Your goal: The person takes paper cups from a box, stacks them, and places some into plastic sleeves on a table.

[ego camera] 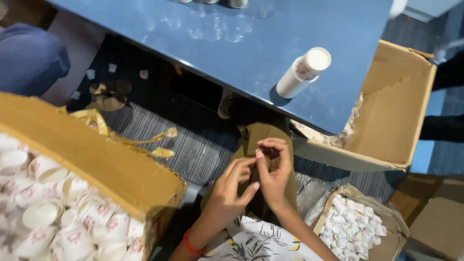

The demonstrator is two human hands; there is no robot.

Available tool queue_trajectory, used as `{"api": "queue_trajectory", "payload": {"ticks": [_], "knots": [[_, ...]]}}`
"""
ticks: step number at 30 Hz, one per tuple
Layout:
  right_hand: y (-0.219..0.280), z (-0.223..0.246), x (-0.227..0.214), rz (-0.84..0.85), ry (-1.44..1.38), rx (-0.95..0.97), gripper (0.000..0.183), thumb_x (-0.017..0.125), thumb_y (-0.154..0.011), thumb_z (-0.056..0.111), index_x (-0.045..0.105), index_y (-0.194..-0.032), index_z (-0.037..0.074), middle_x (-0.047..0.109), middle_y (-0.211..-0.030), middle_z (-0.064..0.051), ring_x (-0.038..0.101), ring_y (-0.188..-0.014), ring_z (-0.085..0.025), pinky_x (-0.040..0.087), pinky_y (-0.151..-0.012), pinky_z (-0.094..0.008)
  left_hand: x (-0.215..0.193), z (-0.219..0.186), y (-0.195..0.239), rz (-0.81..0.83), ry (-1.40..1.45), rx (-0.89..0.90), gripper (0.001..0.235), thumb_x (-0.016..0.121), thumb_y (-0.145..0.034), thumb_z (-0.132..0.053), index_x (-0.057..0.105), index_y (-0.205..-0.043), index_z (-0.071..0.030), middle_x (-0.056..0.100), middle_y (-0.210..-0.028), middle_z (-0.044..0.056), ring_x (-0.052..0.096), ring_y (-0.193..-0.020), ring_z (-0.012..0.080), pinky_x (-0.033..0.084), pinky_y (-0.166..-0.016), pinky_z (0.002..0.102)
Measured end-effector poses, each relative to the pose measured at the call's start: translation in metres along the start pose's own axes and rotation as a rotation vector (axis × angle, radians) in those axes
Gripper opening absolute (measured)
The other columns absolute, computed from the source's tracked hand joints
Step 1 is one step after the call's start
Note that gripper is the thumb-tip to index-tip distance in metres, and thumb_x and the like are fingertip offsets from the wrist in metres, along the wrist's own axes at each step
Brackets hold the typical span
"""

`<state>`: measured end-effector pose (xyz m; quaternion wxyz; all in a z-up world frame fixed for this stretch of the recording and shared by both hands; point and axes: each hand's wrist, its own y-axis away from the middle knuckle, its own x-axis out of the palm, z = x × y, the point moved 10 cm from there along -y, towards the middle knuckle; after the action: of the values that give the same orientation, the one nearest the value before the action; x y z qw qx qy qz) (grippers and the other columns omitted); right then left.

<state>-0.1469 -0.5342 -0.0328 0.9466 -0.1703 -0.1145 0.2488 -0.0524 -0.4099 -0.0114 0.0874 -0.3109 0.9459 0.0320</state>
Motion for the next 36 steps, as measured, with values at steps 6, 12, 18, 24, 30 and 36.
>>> {"api": "queue_trajectory", "payload": {"ticks": [6,12,18,24,30,36], "knots": [[0.032,0.057,0.092,0.484,-0.047,0.021,0.007,0.062,-0.097,-0.010,0.063,-0.100,-0.004,0.066,-0.107,-0.012,0.065,-0.093,-0.014,0.054,-0.081,-0.025,-0.100,-0.057,0.126,0.078,0.109,-0.101,0.044,0.066,-0.094,-0.008,0.058,-0.137,-0.001,0.075,-0.118,0.011,0.075,-0.111,0.0194,0.061,-0.096,0.032],[0.058,0.146,0.171,0.887,-0.032,-0.260,0.019,0.057,-0.082,-0.018,0.066,-0.095,-0.007,0.069,-0.103,-0.017,0.070,-0.094,-0.021,0.058,-0.080,-0.028,-0.247,-0.080,0.216,-0.470,-0.504,-0.184,0.038,0.066,-0.095,-0.023,0.066,-0.128,-0.006,0.076,-0.115,0.009,0.075,-0.100,0.0174,0.059,-0.086,0.031],[0.100,0.194,0.254,1.217,0.146,-0.398,0.031,0.057,-0.080,-0.017,0.071,-0.104,-0.004,0.073,-0.111,-0.014,0.075,-0.102,-0.022,0.059,-0.087,-0.030,-0.311,0.003,0.248,-0.682,-0.813,-0.247,0.036,0.069,-0.100,-0.025,0.067,-0.124,0.001,0.071,-0.112,0.018,0.070,-0.099,0.0294,0.056,-0.085,0.042],[0.142,0.180,0.326,1.462,0.374,-0.537,0.035,0.063,-0.087,-0.010,0.070,-0.119,0.002,0.072,-0.119,-0.015,0.073,-0.101,-0.033,0.058,-0.084,-0.039,-0.309,0.050,0.237,-0.686,-0.827,-0.296,0.053,0.074,-0.091,-0.037,0.062,-0.125,0.002,0.066,-0.114,0.019,0.067,-0.098,0.0359,0.052,-0.084,0.045],[0.184,0.107,0.361,1.577,0.727,-0.532,0.045,0.074,-0.090,0.016,0.059,-0.130,0.003,0.065,-0.108,-0.021,0.065,-0.093,-0.044,0.051,-0.078,-0.053,-0.295,0.048,0.233,-0.551,-0.871,-0.349,0.053,0.077,-0.084,-0.041,0.062,-0.113,0.001,0.061,-0.107,0.021,0.065,-0.094,0.0385,0.051,-0.079,0.050],[0.169,0.113,0.362,1.511,0.579,-0.267,0.024,0.071,-0.092,0.019,0.064,-0.103,-0.001,0.058,-0.121,-0.021,0.070,-0.090,-0.035,0.055,-0.080,-0.046,-0.307,0.019,0.233,-0.732,-0.691,-0.206,0.044,0.076,-0.094,-0.037,0.061,-0.112,0.001,0.061,-0.103,0.017,0.063,-0.089,0.0339,0.050,-0.078,0.045]]}}
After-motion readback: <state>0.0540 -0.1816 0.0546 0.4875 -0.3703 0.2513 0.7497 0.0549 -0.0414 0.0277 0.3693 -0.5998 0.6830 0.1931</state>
